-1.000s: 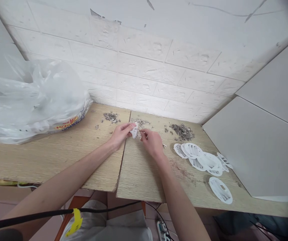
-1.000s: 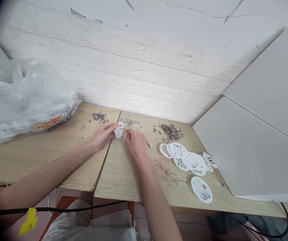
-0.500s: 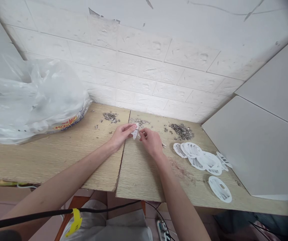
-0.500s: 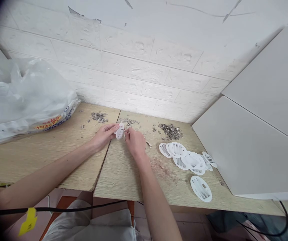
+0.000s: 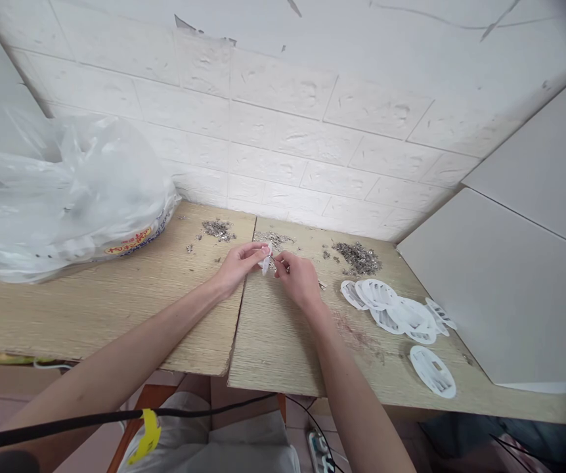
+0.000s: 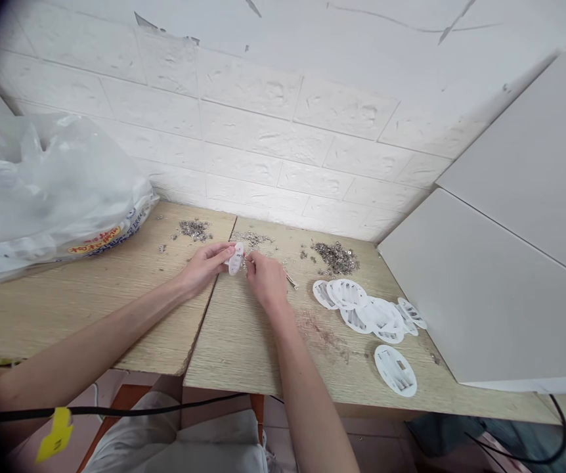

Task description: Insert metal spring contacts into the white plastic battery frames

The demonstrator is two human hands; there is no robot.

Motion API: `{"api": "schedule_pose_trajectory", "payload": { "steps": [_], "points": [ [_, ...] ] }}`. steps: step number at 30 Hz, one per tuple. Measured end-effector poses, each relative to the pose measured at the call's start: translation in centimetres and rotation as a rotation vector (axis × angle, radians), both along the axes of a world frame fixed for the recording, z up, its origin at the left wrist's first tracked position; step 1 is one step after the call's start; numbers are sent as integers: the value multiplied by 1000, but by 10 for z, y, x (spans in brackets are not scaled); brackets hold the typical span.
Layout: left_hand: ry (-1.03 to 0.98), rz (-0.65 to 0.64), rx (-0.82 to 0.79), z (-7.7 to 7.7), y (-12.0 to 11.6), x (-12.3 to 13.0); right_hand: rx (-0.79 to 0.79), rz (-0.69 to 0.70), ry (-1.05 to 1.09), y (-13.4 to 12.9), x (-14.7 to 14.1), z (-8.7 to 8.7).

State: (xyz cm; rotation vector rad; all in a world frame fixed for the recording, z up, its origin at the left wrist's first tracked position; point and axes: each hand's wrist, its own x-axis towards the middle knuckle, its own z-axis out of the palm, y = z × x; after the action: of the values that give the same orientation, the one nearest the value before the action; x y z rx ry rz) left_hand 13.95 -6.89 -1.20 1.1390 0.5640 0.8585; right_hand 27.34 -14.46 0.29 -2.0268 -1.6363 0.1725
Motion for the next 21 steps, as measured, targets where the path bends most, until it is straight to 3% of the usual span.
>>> {"api": "schedule_pose_trajectory", "payload": {
  "steps": [21],
  "points": [
    [144, -24, 155, -2, -4, -2, -106, 37, -284, -4, -1, 5]
  ]
}}
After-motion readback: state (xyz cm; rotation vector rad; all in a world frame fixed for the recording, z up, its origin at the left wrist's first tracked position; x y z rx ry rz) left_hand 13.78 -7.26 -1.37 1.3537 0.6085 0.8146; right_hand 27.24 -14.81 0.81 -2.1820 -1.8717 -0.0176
